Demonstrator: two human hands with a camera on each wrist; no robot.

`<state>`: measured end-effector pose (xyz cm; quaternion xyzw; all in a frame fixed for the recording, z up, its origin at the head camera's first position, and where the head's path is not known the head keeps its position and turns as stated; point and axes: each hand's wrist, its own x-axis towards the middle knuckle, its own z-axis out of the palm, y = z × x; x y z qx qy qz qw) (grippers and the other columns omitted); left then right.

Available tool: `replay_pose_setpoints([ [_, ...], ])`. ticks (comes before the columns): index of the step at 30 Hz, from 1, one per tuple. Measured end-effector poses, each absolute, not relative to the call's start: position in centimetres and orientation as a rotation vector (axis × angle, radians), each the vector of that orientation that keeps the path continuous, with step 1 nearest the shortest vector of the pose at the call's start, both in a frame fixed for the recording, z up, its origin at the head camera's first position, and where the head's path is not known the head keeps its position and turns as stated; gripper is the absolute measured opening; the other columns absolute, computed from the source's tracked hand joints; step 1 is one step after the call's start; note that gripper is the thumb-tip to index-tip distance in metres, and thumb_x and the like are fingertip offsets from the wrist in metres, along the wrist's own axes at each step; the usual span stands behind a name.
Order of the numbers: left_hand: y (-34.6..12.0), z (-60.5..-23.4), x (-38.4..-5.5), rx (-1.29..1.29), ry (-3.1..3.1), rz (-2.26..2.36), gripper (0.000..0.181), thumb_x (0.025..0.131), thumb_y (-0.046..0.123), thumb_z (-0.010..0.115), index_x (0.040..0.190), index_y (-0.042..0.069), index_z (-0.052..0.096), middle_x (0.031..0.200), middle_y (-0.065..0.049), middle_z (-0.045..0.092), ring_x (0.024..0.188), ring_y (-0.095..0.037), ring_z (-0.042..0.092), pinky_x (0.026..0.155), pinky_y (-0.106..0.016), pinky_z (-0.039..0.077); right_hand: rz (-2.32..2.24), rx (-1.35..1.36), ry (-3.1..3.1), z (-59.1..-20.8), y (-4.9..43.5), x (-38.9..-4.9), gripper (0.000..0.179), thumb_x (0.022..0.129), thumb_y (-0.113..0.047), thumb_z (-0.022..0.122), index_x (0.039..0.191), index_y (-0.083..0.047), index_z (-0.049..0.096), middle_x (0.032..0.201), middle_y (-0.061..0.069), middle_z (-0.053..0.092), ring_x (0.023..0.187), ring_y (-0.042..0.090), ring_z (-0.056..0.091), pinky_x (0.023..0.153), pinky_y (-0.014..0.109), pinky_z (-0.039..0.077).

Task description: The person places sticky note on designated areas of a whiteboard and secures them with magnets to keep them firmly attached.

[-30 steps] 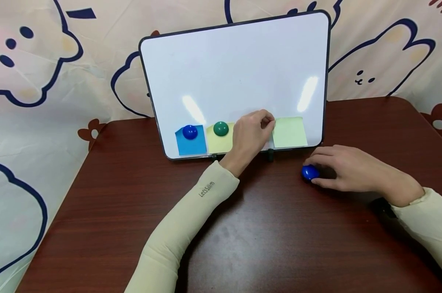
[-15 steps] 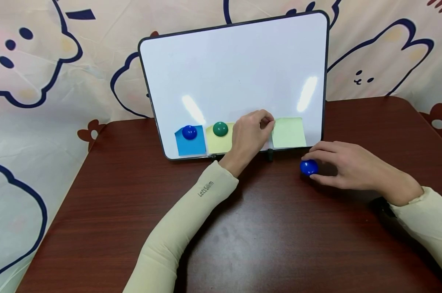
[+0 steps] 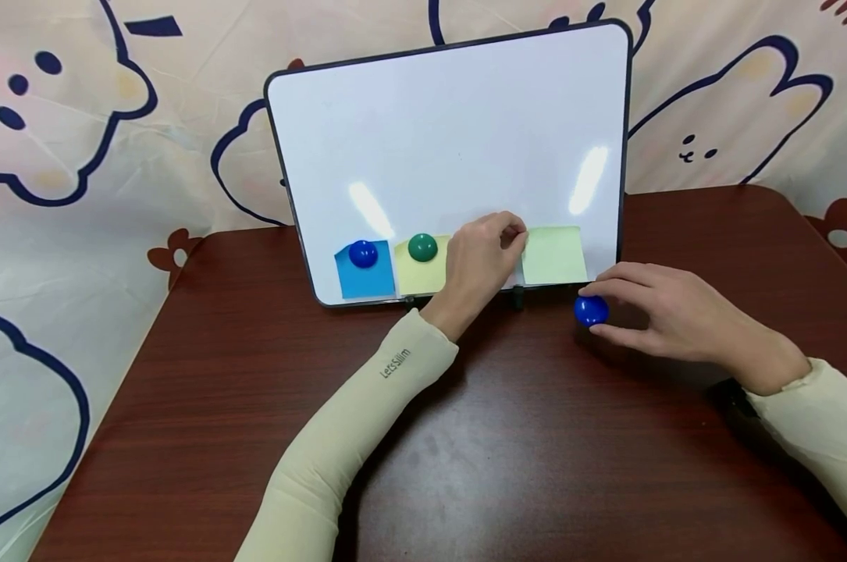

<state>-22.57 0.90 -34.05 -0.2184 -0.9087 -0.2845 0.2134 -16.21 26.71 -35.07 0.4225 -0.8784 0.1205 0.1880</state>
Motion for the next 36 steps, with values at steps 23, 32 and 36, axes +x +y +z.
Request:
replay_pose_setpoints([
  [23, 0.99, -34.25, -22.42, -0.624, -2.506, -0.758, 0.014, 0.097, 0.021, 0.065, 0.101, 0.016, 0.077, 0.098, 0.002, 0.076, 0.084, -0.009, 0.070, 0.070, -0.021, 0.054, 0.372, 1.166, -2.430, -34.78, 27.11, -16.43, 0.055, 0.070, -0.032, 0.087, 0.120, -0.019, 0.070, 0.112, -0.002, 0.068, 0.093, 0.008, 0.064, 0.083, 0.023, 0.053],
  [32, 1.08, -34.09, -22.38, -0.606, -2.508, -0.740, 0.014, 0.097, 0.021, 0.065, 0.101, 0.015, 0.077, 0.099, 0.002, 0.076, 0.085, -0.009, 0.071, 0.070, -0.021, 0.054, 0.424, 1.152, -2.390, -34.72, 27.13, -16.66, 0.061, 0.062, -0.026, 0.090, 0.119, -0.018, 0.071, 0.110, -0.002, 0.068, 0.092, 0.005, 0.062, 0.090, 0.004, 0.042],
  [36, 1.12, -34.12, -22.42, -0.605, -2.516, -0.725, 0.014, 0.097, 0.021, 0.065, 0.102, 0.015, 0.077, 0.099, 0.002, 0.076, 0.085, -0.010, 0.070, 0.071, -0.021, 0.054, 0.424, 1.144, -2.391, -34.73, 27.14, -16.70, 0.061, 0.062, -0.027, 0.090, 0.119, -0.018, 0.071, 0.110, -0.002, 0.068, 0.092, 0.006, 0.062, 0.089, 0.006, 0.044],
])
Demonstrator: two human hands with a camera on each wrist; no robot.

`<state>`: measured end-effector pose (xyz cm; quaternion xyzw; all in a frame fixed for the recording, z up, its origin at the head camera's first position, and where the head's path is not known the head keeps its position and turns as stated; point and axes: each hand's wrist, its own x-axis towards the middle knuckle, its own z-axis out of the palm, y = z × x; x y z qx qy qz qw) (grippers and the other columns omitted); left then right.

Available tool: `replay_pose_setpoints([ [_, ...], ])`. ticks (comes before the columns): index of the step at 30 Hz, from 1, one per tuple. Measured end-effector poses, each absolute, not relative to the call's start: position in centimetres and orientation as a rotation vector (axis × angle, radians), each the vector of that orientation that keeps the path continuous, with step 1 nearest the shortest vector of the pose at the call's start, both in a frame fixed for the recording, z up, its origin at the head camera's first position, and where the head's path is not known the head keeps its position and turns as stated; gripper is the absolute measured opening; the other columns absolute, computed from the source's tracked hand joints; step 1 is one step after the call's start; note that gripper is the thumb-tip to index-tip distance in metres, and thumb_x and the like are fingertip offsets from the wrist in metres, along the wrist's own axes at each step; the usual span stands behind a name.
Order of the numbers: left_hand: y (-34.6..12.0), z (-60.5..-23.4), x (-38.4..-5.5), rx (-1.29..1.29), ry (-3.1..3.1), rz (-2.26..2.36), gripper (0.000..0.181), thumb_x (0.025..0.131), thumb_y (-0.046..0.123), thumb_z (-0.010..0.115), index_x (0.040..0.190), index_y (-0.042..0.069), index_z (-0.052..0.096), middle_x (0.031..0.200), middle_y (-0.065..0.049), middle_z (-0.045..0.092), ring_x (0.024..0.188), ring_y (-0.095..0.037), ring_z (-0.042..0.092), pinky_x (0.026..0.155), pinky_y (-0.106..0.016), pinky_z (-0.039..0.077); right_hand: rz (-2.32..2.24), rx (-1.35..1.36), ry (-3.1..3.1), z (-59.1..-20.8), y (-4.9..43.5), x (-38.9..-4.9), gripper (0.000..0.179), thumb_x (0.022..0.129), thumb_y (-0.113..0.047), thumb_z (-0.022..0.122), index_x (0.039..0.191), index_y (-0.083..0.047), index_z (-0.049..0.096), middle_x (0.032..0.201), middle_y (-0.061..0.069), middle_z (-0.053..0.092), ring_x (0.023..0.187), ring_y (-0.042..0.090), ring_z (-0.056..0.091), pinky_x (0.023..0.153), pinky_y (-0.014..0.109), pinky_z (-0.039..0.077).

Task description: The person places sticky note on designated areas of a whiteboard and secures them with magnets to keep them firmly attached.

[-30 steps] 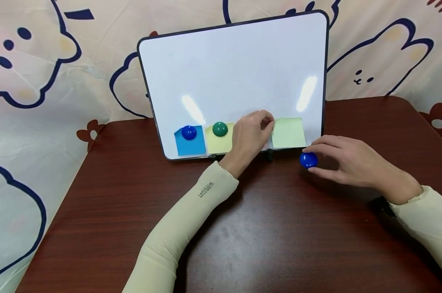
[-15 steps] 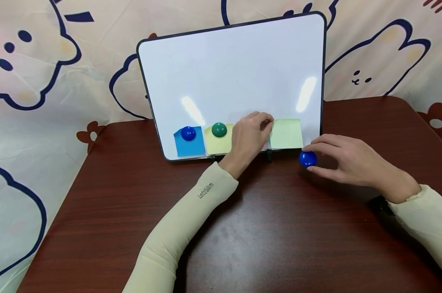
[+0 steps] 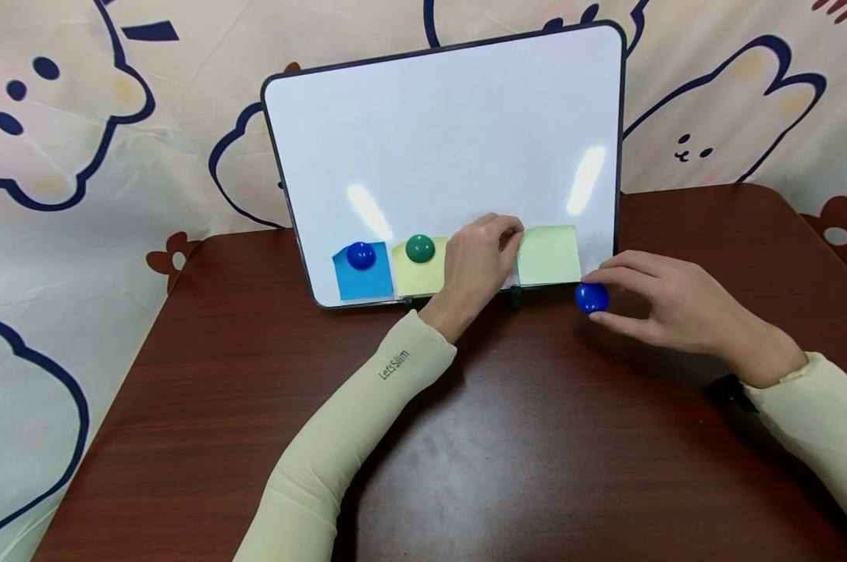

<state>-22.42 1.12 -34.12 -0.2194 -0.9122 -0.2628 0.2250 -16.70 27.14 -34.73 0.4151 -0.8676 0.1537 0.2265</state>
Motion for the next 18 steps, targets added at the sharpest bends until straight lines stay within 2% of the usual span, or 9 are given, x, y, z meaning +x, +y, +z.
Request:
replay_pose_setpoints([
  [5, 1.1, -34.1, -22.4, -0.613, -2.518, -0.724, 0.014, 0.097, 0.021, 0.065, 0.101, 0.015, 0.077, 0.100, 0.001, 0.076, 0.085, -0.009, 0.070, 0.071, -0.021, 0.055, 0.420, 1.122, -2.412, -34.6, 26.9, -16.9, 0.061, 0.062, -0.026, 0.091, 0.119, -0.018, 0.071, 0.111, -0.002, 0.068, 0.091, 0.008, 0.064, 0.084, 0.012, 0.048],
  [11, 1.1, -34.1, -22.4, -0.612, -2.523, -0.720, 0.014, 0.097, 0.021, 0.066, 0.102, 0.015, 0.078, 0.099, 0.002, 0.076, 0.085, -0.009, 0.070, 0.072, -0.020, 0.054, 0.406, 1.104, -2.416, -34.7, 26.2, -17.6, 0.056, 0.066, -0.027, 0.089, 0.117, -0.015, 0.071, 0.110, 0.000, 0.068, 0.090, 0.011, 0.065, 0.080, 0.029, 0.052],
  [18, 1.1, -34.1, -22.5, -0.609, -2.523, -0.715, 0.014, 0.096, 0.022, 0.067, 0.101, 0.016, 0.078, 0.100, 0.002, 0.077, 0.087, -0.009, 0.071, 0.073, -0.019, 0.055, 0.403, 1.082, -2.417, -34.7, 25.8, -18.3, 0.056, 0.066, -0.027, 0.090, 0.116, -0.014, 0.071, 0.109, 0.003, 0.068, 0.089, 0.013, 0.065, 0.079, 0.031, 0.053],
])
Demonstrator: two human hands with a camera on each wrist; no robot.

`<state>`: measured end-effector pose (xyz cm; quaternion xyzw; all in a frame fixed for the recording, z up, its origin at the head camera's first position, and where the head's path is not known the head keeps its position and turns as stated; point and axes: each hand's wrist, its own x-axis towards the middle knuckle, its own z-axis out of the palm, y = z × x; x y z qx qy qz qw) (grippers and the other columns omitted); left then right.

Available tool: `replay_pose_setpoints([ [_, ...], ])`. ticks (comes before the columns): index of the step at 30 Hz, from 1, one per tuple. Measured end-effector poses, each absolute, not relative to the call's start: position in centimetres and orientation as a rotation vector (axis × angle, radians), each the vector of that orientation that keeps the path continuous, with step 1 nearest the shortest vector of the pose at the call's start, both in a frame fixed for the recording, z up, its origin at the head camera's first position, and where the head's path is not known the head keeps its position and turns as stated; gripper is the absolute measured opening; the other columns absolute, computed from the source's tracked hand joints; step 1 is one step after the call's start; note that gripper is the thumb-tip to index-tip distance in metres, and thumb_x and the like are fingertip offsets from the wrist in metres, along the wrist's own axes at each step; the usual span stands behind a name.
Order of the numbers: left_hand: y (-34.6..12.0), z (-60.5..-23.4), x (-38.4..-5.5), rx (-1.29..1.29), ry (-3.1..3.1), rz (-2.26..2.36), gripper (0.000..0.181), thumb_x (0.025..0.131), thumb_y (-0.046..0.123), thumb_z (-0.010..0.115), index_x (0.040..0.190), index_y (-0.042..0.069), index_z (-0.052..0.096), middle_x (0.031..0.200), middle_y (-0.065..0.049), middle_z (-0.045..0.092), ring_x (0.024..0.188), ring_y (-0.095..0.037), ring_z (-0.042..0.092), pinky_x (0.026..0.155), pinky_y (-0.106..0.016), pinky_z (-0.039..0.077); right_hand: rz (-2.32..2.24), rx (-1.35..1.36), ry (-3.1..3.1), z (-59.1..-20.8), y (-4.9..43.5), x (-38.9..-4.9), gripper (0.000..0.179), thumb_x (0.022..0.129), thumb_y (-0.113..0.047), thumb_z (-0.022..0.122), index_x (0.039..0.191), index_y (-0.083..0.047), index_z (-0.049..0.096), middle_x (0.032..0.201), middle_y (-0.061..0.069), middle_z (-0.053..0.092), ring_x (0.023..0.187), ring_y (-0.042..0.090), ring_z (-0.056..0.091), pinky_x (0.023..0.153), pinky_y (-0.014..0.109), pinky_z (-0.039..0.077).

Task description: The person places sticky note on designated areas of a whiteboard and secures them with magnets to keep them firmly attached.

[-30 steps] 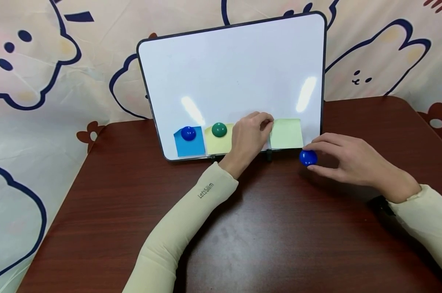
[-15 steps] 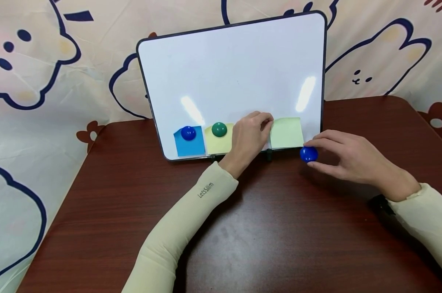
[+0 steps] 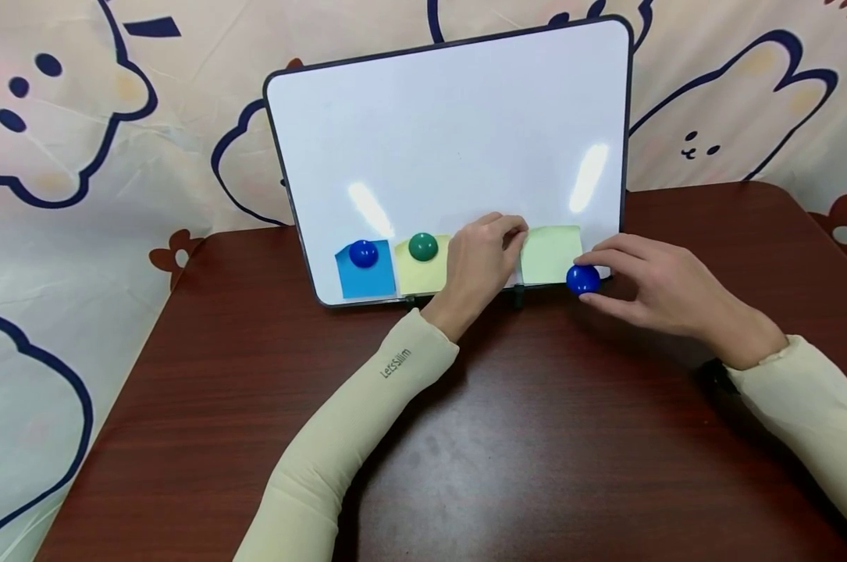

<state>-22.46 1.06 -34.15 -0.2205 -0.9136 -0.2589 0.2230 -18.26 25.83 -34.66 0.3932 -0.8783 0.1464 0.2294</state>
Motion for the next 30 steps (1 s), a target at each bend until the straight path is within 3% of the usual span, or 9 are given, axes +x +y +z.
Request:
replay_pose_setpoints([
  [13, 1.1, -34.1, -22.4, -0.606, -2.527, -0.701, 0.013, 0.096, 0.022, 0.067, 0.101, 0.016, 0.078, 0.099, 0.002, 0.077, 0.085, -0.008, 0.070, 0.072, -0.020, 0.055, 0.399, 1.020, -2.469, -34.7, 25.5, -18.8, 0.053, 0.070, -0.026, 0.089, 0.117, -0.011, 0.070, 0.110, 0.007, 0.069, 0.087, 0.019, 0.065, 0.072, 0.043, 0.059],
  [30, 1.2, -34.1, -22.5, -0.590, -2.550, -0.686, 0.014, 0.096, 0.023, 0.067, 0.102, 0.017, 0.078, 0.099, 0.003, 0.077, 0.082, -0.008, 0.070, 0.069, -0.018, 0.053, 0.378, 1.012, -2.503, -34.7, 24.9, -19.6, 0.049, 0.075, -0.028, 0.086, 0.117, -0.011, 0.069, 0.110, 0.006, 0.068, 0.080, 0.016, 0.061, 0.068, 0.040, 0.058],
])
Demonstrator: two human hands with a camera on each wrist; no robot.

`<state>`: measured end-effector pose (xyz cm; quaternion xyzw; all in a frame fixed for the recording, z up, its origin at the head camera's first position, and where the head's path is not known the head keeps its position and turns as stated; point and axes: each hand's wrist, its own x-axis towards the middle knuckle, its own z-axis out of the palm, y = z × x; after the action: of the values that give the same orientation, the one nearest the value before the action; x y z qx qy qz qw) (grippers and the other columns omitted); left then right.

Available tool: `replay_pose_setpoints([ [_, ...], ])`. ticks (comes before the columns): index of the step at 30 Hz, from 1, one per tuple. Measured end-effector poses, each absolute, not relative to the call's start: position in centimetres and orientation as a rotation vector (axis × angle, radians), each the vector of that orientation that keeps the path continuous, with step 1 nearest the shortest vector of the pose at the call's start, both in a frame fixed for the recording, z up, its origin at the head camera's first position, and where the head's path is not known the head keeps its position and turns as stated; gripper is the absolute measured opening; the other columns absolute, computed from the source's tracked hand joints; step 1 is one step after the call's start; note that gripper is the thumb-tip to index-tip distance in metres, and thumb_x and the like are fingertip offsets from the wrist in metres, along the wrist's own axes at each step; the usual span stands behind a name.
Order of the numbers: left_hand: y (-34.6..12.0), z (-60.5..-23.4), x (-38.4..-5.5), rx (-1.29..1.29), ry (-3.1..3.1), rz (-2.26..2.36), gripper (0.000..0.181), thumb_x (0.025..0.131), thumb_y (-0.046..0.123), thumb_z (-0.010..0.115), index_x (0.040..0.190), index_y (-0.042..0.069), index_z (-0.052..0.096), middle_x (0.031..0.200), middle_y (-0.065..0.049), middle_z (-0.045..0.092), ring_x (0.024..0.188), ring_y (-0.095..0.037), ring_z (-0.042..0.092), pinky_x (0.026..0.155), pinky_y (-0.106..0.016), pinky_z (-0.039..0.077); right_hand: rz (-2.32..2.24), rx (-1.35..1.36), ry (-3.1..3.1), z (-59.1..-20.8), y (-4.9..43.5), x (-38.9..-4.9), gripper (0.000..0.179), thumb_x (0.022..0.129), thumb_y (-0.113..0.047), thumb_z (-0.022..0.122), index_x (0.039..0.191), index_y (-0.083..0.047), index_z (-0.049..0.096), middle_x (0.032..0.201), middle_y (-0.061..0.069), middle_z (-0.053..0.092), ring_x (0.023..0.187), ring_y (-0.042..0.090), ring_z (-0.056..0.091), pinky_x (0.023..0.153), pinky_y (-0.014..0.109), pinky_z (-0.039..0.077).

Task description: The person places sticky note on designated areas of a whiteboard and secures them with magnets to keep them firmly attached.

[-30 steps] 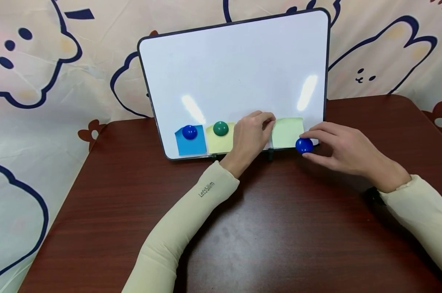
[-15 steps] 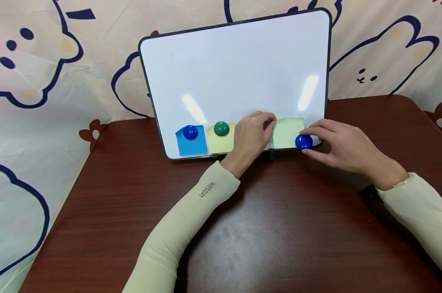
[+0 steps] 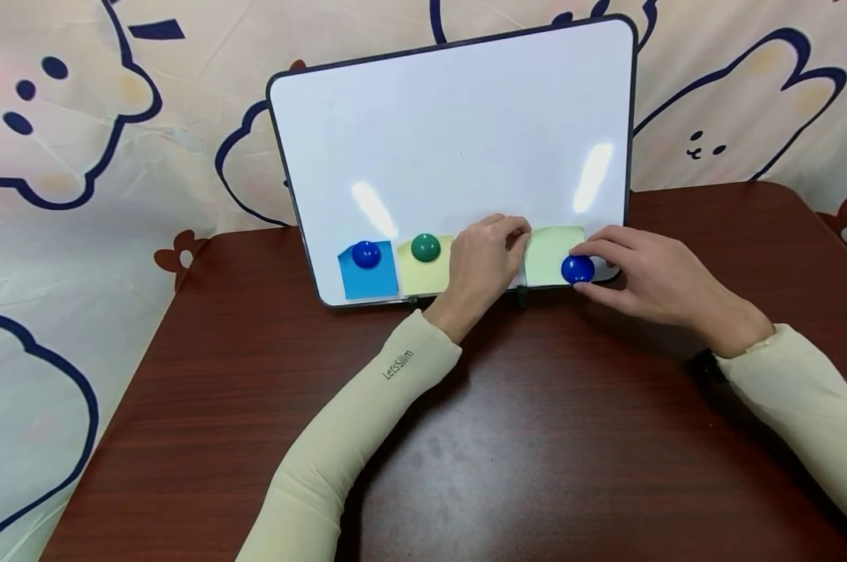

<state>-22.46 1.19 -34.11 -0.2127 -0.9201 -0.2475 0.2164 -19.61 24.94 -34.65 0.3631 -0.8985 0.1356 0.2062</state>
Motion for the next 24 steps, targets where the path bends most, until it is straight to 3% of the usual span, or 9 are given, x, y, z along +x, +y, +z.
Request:
replay_pose_setpoints([
  [24, 1.14, -33.99, -22.45, -0.598, -2.551, -0.683, 0.015, 0.096, 0.024, 0.067, 0.103, 0.017, 0.078, 0.098, 0.003, 0.077, 0.083, -0.007, 0.070, 0.070, -0.018, 0.053, 0.359, 0.992, -2.545, -34.78, 24.63, -20.28, 0.046, 0.077, -0.030, 0.084, 0.117, -0.012, 0.069, 0.109, 0.007, 0.068, 0.080, 0.018, 0.060, 0.071, 0.041, 0.058],
])
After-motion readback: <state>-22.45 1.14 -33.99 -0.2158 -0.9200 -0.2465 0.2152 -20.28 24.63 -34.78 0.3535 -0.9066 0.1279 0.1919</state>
